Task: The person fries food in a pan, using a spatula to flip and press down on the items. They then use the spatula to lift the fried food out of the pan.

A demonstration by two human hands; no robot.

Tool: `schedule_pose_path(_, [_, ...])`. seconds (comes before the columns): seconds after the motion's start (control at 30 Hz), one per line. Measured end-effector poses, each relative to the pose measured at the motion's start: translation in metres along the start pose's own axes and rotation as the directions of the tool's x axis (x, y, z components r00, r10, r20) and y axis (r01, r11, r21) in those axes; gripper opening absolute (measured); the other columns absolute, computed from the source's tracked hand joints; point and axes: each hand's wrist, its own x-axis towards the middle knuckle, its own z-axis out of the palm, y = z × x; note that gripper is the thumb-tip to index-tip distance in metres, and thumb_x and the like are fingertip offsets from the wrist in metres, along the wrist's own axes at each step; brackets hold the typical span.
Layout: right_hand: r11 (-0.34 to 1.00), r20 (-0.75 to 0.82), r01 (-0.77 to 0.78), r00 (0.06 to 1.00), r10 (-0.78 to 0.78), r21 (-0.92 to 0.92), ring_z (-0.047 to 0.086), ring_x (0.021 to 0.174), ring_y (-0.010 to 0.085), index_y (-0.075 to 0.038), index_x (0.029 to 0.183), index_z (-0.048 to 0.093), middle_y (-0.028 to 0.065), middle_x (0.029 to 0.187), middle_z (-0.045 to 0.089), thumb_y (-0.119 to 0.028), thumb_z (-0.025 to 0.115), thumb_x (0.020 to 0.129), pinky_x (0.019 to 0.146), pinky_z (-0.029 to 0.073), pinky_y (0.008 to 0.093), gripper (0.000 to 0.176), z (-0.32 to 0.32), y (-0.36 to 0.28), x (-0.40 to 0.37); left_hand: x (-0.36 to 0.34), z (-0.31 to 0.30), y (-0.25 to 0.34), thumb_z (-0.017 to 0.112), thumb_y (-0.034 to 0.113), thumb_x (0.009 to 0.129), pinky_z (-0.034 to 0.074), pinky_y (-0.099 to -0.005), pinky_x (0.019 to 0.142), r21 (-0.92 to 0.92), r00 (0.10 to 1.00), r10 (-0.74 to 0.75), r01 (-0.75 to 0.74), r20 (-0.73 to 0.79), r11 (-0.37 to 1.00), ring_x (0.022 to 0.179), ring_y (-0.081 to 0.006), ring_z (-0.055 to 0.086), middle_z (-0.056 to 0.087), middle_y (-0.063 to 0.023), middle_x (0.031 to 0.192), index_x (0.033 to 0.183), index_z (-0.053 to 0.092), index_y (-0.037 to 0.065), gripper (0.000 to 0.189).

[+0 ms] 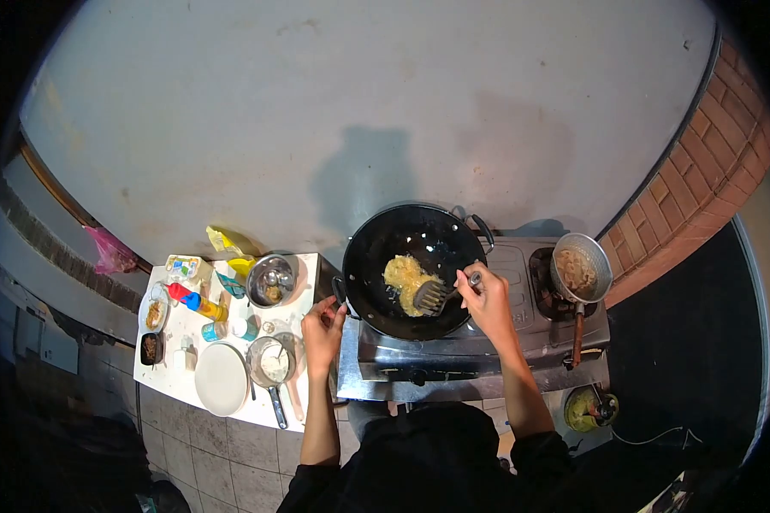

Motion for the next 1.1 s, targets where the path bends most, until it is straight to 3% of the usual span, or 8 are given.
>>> schedule_pose_path(0.1, [0.999,-0.041,-0.029,0.999,0.030,0.034,0.056,0.044,0.0134,0.001,0.079,0.054,0.0088,0.053,0.051,-0.009,0.064,0.090,0.042,0.038,0.0286,0.018,0.000,0.006,-0.001,0.000,0.001,-0.003,0.073,0.011,0.081,0.040,-0.0267,0.052,-0.007,1.000,-0.005,0.005,0.009,1.000,0.055,-0.0107,0.048,0.053,-0.0042,0.064,0.105,0.067,-0.006,0.029])
schedule_pose_path(0.3, [0.999,-0.019,-0.043,0.999,0.042,-0.008,0.052,0.042,0.0134,0.000,0.076,0.054,0.0088,0.050,0.049,-0.010,0.063,0.090,0.042,0.036,0.0291,0.020,-0.002,0.015,-0.005,0.000,0.002,-0.005,0.072,0.011,0.082,0.041,-0.0264,0.052,-0.028,1.000,0.006,-0.005,0.012,1.000,0.055,-0.0105,0.049,0.054,-0.0042,0.064,0.107,0.066,-0.006,0.030])
schedule_pose_path(0.7, [1.000,-0.126,0.011,0.992,-0.008,0.020,0.051,0.040,0.0158,0.000,0.075,0.054,0.0096,0.051,0.048,-0.009,0.066,0.088,0.043,0.035,0.0305,0.021,-0.001,0.010,0.003,-0.002,0.007,-0.012,0.072,0.013,0.083,0.039,-0.0248,0.052,-0.054,1.000,-0.013,0.012,-0.003,0.998,0.056,-0.0088,0.047,0.054,-0.0029,0.065,0.109,0.066,-0.005,0.031])
schedule_pose_path(0.83, [0.998,-0.097,-0.033,0.995,0.038,0.047,0.053,0.043,0.0166,0.001,0.075,0.053,0.0113,0.054,0.049,-0.008,0.066,0.087,0.044,0.036,0.0310,0.020,0.001,0.008,0.007,-0.002,0.008,-0.013,0.071,0.012,0.084,0.038,-0.0245,0.051,-0.042,1.000,-0.018,0.018,-0.003,0.999,0.056,-0.0083,0.046,0.053,-0.0021,0.065,0.109,0.066,-0.005,0.031])
schedule_pose_path(0.9, [0.998,-0.081,0.029,0.996,-0.033,-0.060,0.052,0.045,0.0190,0.002,0.076,0.053,0.0131,0.056,0.049,-0.006,0.065,0.087,0.045,0.037,0.0317,0.019,0.005,0.013,0.008,-0.003,0.008,-0.010,0.071,0.011,0.084,0.038,-0.0242,0.051,-0.050,1.000,-0.014,0.014,0.001,0.999,0.056,-0.0082,0.046,0.053,-0.0019,0.065,0.110,0.066,-0.005,0.031])
schedule_pose_path(1.1, [0.992,-0.082,0.079,0.993,-0.088,-0.100,0.043,0.045,0.0252,0.002,0.075,0.050,0.0150,0.056,0.047,-0.005,0.063,0.087,0.046,0.036,0.0340,0.019,0.006,0.012,0.005,-0.003,0.007,-0.008,0.070,0.011,0.084,0.039,-0.0243,0.052,-0.033,1.000,0.003,-0.003,-0.003,0.999,0.055,-0.0083,0.046,0.053,-0.0021,0.065,0.110,0.065,-0.006,0.032])
